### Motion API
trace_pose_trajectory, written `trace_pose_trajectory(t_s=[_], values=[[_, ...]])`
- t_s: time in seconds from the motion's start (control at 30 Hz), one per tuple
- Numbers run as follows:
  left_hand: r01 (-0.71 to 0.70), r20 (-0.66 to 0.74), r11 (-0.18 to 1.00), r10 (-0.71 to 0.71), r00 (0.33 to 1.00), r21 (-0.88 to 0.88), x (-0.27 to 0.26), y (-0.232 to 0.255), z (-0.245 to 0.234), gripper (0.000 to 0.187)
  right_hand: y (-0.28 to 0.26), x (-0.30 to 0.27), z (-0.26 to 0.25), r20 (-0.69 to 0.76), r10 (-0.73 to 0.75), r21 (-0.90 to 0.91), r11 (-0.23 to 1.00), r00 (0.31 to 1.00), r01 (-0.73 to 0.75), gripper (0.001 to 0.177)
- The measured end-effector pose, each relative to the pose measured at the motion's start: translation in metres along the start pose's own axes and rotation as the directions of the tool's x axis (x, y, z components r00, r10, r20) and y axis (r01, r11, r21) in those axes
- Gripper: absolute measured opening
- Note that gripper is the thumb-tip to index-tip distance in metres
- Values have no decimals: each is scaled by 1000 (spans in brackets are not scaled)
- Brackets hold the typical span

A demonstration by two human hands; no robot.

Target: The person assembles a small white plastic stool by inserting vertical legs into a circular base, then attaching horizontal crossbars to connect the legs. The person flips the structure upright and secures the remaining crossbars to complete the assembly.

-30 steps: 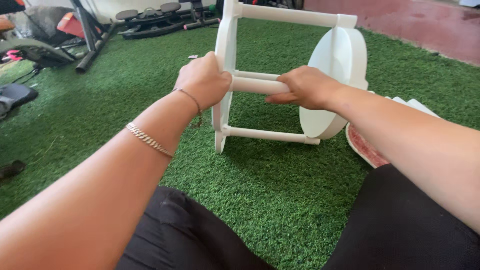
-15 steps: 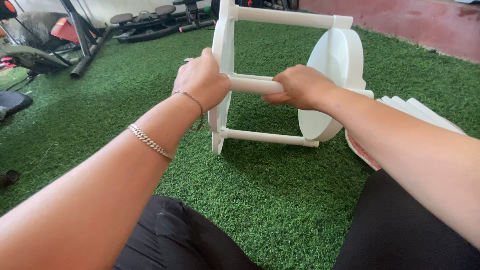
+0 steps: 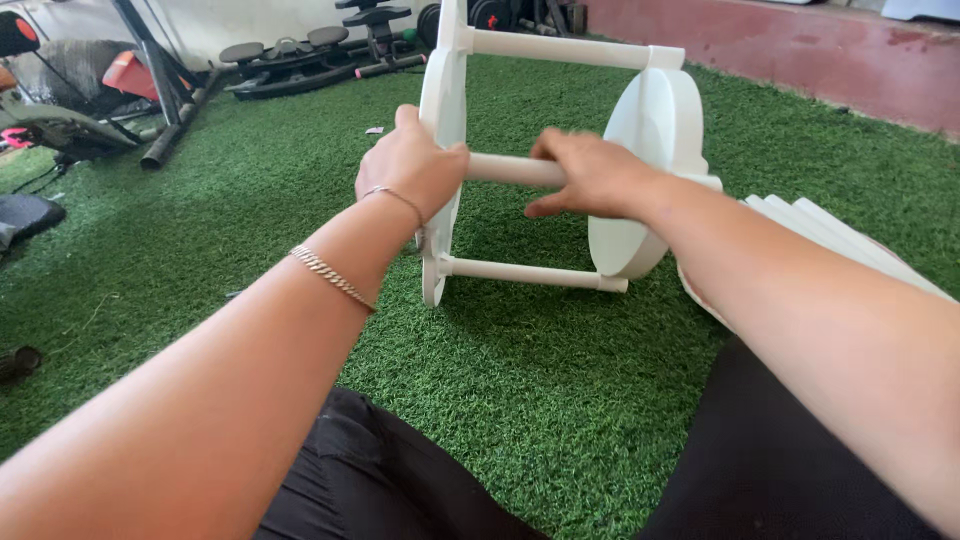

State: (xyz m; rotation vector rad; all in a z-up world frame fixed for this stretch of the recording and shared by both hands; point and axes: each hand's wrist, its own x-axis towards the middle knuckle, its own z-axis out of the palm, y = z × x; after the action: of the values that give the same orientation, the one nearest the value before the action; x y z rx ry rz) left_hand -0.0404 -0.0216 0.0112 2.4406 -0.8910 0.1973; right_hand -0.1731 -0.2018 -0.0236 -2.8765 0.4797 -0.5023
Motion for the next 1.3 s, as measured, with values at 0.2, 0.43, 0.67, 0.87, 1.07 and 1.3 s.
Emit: trace_pose_trajectory(t_s=[0.2, 0.43, 0.67, 0.87, 1.07, 1.3], values=[[-152, -54, 981, 146, 988, -117, 13, -36, 31, 46, 83, -30, -14, -683, 307, 204, 951, 663, -230, 57], [-125, 17, 983, 129, 992, -138, 11, -38, 34, 46, 131, -79, 18, 202, 466, 911, 233, 862, -340, 62], [-161, -33, 973, 158, 987, -167, 14, -40, 28, 37, 107, -80, 21, 117, 501, 912, 288, 858, -292, 63], [-215, -221, 941, 158, 962, -262, 22, -65, -24, 19, 72, -60, 25, 26, 414, 969, 211, 910, -124, 66], [-197, -165, 911, 145, 976, -363, 16, -133, -61, 25, 18, -45, 52, 13, 273, 968, 238, 962, -81, 79], [-62, -206, 945, -6, 979, -322, -23, -135, -38, 35, 56, -52, 65, 170, 267, 813, 506, 949, -288, 70]])
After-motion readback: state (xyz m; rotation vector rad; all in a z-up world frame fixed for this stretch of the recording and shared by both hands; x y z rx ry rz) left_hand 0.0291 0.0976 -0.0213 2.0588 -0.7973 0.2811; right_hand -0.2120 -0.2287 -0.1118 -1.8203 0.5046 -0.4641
